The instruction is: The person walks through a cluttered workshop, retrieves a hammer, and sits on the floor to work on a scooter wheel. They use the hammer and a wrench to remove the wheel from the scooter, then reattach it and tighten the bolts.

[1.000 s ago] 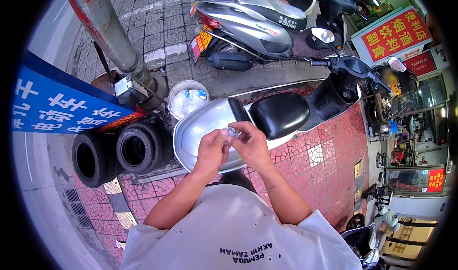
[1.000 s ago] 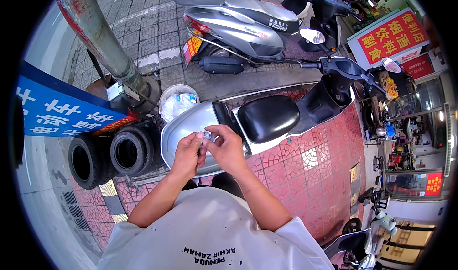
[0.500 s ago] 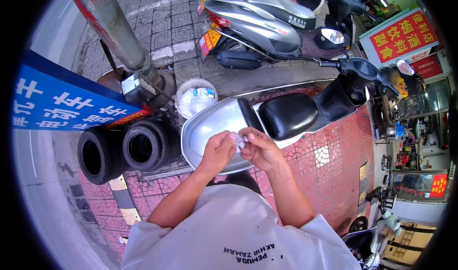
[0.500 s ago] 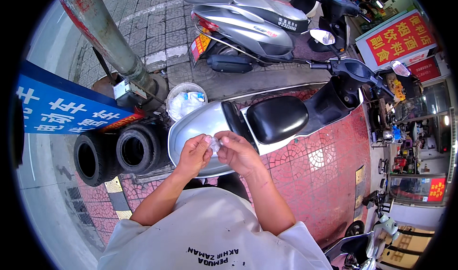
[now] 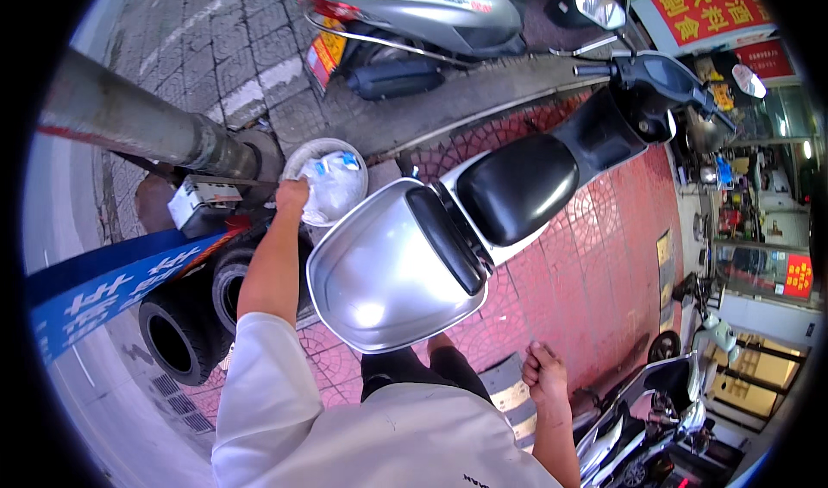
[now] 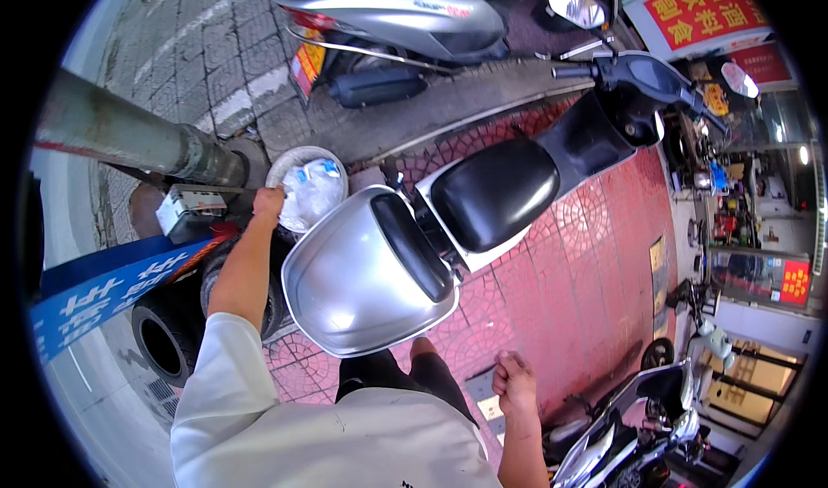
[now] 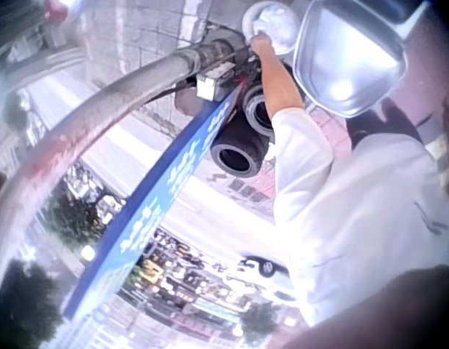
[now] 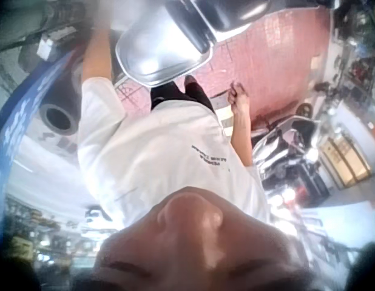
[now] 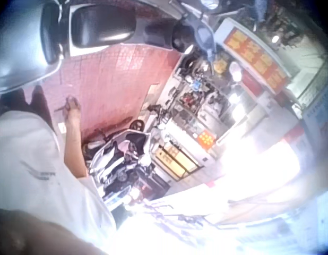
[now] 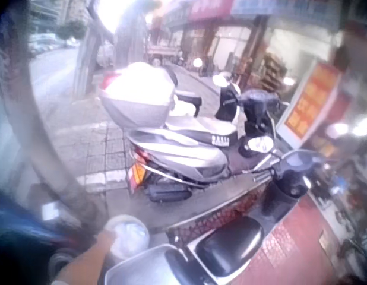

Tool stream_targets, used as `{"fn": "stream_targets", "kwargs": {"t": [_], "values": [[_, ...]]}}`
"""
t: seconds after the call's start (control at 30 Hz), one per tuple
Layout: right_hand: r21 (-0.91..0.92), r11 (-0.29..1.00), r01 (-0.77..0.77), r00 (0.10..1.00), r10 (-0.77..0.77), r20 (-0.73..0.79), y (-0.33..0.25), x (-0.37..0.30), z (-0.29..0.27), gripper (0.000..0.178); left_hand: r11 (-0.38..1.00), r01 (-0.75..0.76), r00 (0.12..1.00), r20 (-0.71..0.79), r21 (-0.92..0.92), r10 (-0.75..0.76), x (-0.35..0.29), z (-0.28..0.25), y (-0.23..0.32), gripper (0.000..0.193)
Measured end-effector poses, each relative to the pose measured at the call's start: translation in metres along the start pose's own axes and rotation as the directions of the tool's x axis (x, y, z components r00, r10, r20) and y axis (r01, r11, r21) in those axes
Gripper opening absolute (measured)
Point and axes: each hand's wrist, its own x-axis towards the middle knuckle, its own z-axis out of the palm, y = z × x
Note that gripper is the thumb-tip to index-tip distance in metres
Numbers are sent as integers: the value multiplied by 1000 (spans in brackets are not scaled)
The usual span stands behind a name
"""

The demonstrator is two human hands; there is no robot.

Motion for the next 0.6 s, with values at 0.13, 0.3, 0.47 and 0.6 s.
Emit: {"fn": "stream_targets", "kwargs": {"t": [0.13,0.3,0.47,0.6], "values": [[30,993,-111,955,115,-273,48,-13,-78,21,927,312,919,314,-206,-239,-15,13,43,48],[25,972,-235,874,223,-431,106,-3,-147,23,892,319,907,375,-320,-190,0,-18,48,21],[186,928,-322,780,371,-504,176,-11,-229,23,753,330,887,460,-570,-41,-37,-35,120,12],[184,928,-324,676,363,-641,213,1,-298,22,414,227,893,358,-882,272,-77,-72,173,22]]}}
